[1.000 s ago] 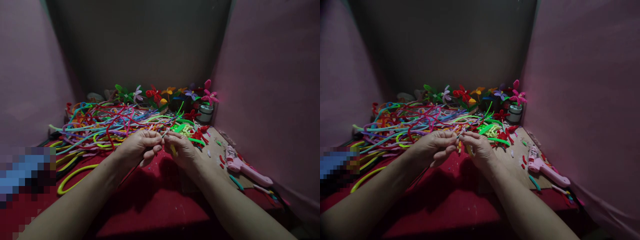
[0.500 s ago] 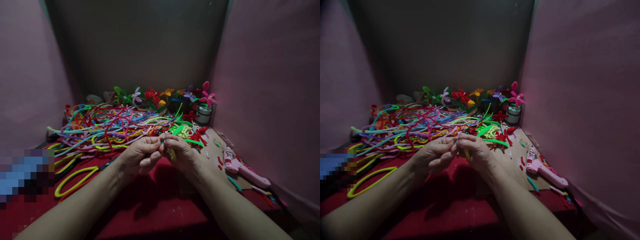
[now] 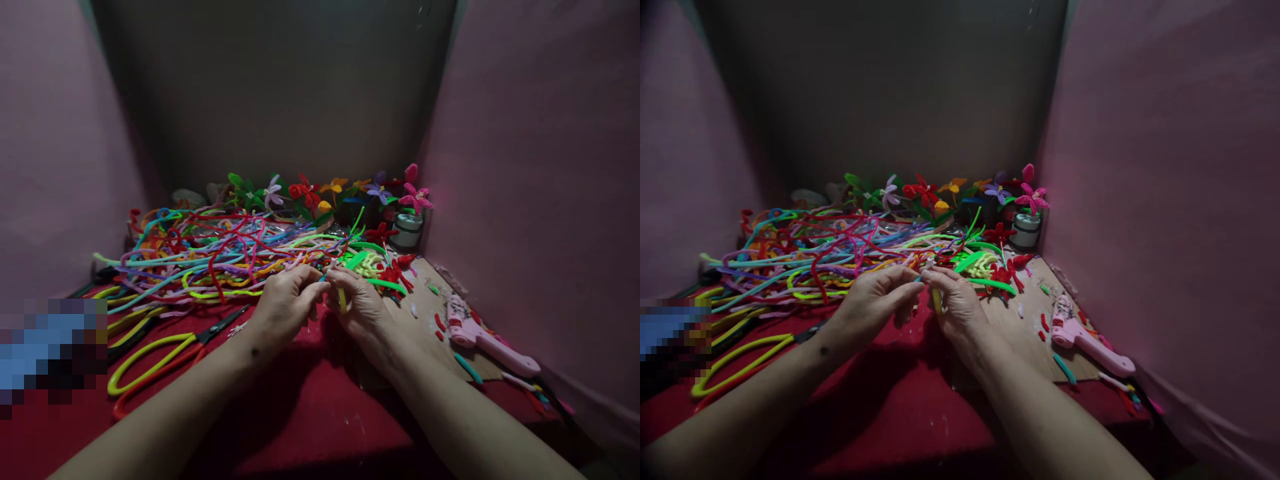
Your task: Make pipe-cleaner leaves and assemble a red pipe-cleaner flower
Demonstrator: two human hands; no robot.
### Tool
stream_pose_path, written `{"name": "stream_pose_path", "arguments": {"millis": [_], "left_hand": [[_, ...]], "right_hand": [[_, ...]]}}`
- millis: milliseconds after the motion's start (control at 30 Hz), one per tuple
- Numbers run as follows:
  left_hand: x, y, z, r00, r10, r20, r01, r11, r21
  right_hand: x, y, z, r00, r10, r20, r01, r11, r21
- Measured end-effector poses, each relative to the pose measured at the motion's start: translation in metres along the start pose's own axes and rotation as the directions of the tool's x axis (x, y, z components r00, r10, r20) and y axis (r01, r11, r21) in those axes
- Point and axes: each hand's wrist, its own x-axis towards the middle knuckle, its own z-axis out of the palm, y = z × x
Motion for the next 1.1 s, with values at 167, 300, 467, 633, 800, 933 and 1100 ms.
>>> {"name": "stream_pose_path", "arguments": {"millis": [167, 300, 467, 633, 800, 933, 1100], "left_hand": [[-0.003, -0.005, 0.003, 0.967, 0.225, -0.119, -0.189, 0.949, 0.253], [0.000, -0.008, 0.001, 0.971, 0.223, -0.092, -0.188, 0.939, 0.287], [0.003, -0.004, -0.002, 0.997, 0.065, -0.041, -0.061, 0.994, 0.096], [0.006, -0.005, -0.006, 0.986, -0.097, 0.139, 0.133, 0.948, -0.288], [0.008, -0.014, -0.007, 0.947, -0.131, 0.294, 0.277, 0.796, -0.537], [0.008, -0.017, -0.007, 0.908, -0.114, 0.403, 0.367, 0.682, -0.632], [0.007, -0.015, -0.005, 0.884, -0.132, 0.448, 0.430, 0.604, -0.671]], "right_hand": [[-0.004, 0.000, 0.005, 0.998, 0.006, -0.060, -0.005, 1.000, 0.025], [-0.005, 0.002, 0.005, 0.999, 0.023, -0.025, -0.022, 0.999, 0.040], [-0.003, 0.003, 0.001, 0.999, 0.052, -0.010, -0.052, 0.998, 0.024], [-0.001, 0.005, -0.003, 0.996, 0.048, 0.070, -0.045, 0.998, -0.040], [-0.003, 0.003, -0.001, 0.989, 0.053, 0.140, -0.053, 0.999, -0.005], [-0.007, -0.001, 0.003, 0.984, 0.082, 0.160, -0.081, 0.997, -0.013], [-0.009, -0.003, 0.004, 0.987, 0.095, 0.132, -0.091, 0.995, -0.036]]}}
